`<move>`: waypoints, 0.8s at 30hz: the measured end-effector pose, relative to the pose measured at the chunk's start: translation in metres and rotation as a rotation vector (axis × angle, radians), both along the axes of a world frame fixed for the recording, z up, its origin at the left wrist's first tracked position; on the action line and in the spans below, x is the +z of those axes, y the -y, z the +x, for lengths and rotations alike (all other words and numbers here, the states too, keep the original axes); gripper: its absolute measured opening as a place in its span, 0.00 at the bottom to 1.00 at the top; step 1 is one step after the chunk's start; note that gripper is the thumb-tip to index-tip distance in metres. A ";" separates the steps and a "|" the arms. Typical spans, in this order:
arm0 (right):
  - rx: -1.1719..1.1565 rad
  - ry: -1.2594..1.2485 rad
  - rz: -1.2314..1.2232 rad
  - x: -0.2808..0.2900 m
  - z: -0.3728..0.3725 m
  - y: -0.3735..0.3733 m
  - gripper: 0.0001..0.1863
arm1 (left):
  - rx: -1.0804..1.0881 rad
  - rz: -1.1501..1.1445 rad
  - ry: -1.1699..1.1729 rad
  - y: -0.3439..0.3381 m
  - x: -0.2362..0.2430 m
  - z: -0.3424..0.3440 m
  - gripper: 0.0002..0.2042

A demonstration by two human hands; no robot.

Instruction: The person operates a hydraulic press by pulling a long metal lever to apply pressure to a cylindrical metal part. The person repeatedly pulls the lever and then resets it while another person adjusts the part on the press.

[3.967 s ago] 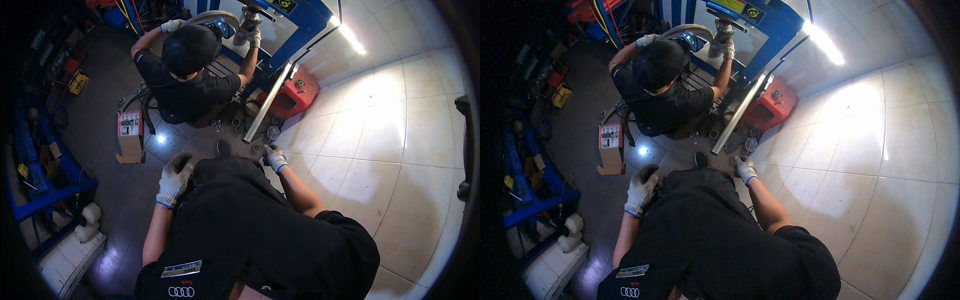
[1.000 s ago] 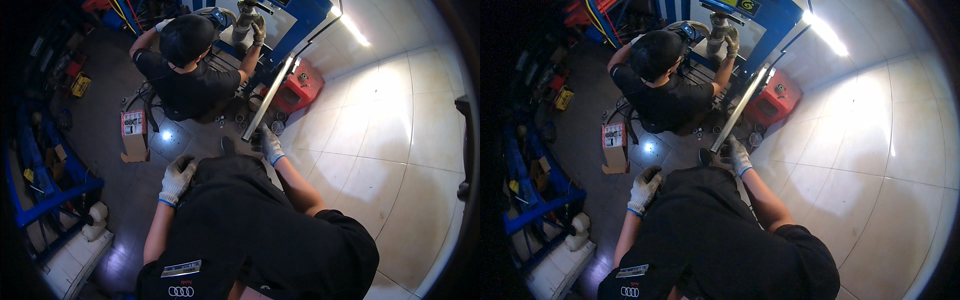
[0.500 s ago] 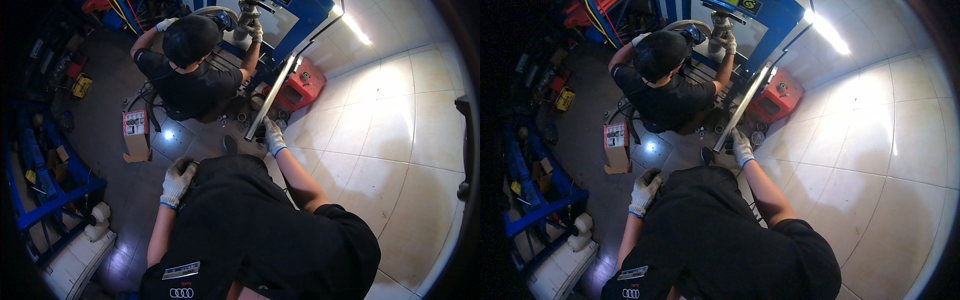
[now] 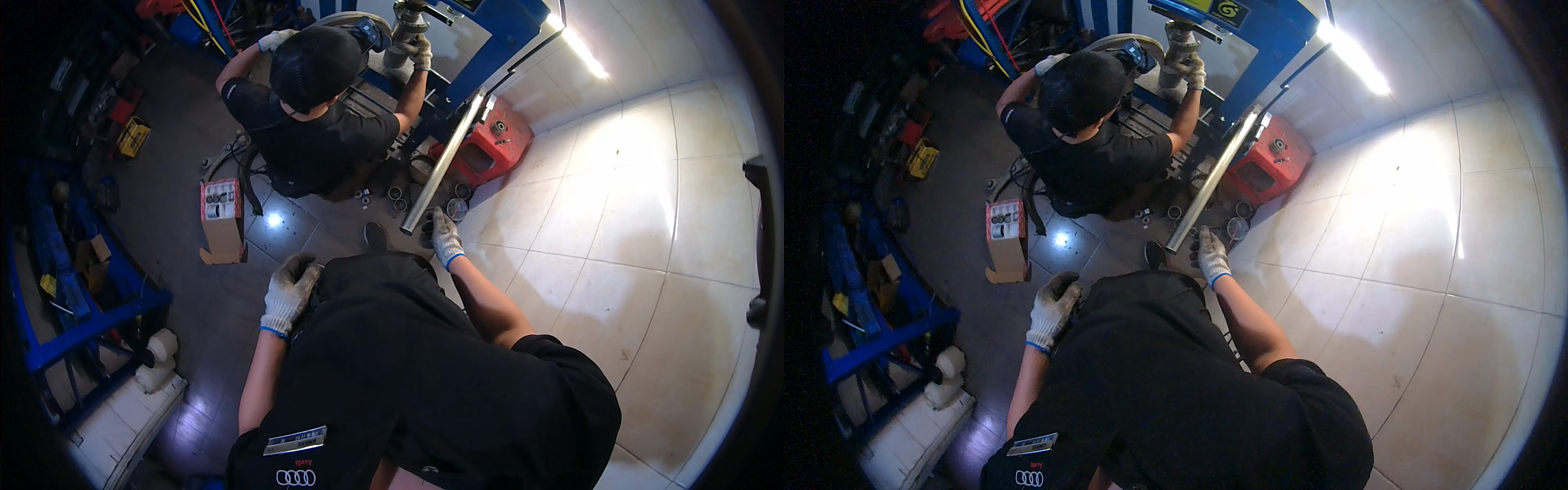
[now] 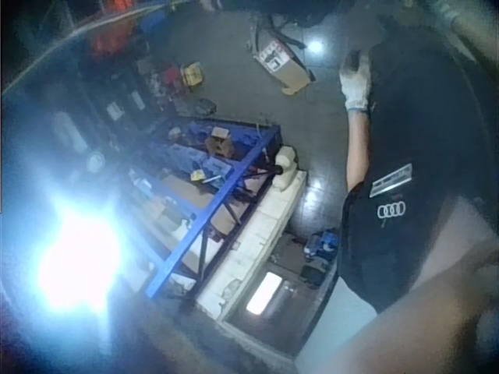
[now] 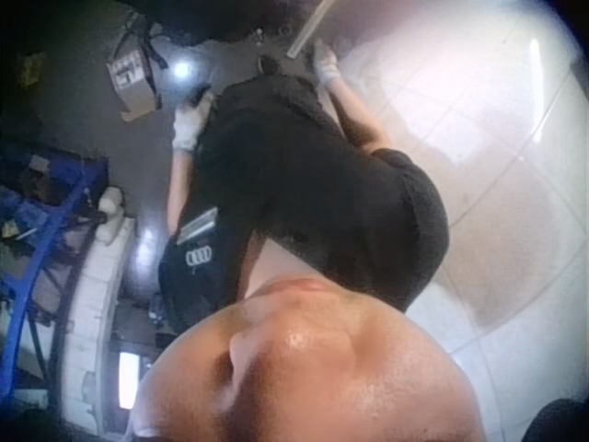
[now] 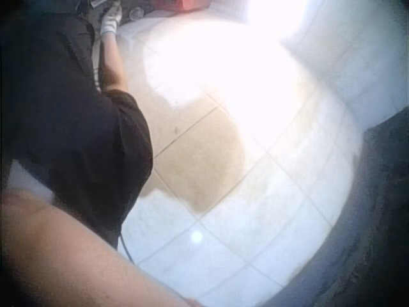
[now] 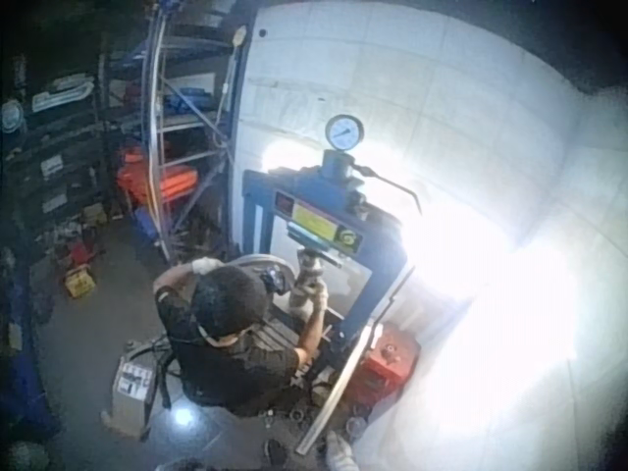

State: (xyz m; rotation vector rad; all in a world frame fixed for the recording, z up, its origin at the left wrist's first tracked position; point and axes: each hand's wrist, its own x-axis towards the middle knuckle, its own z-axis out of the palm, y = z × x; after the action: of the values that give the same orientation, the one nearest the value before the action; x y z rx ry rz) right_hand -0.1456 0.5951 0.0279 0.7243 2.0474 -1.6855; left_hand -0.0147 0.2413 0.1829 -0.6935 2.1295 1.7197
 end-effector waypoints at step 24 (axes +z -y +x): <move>-0.057 0.224 -0.318 0.014 -0.004 0.001 0.31 | -0.015 0.001 0.011 -0.009 -0.005 0.000 0.16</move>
State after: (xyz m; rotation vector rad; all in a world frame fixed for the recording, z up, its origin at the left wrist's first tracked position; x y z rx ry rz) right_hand -0.1498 0.5938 0.0419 0.8253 1.5752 -1.8133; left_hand -0.0146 0.2500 0.1777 -0.6830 2.1205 1.7051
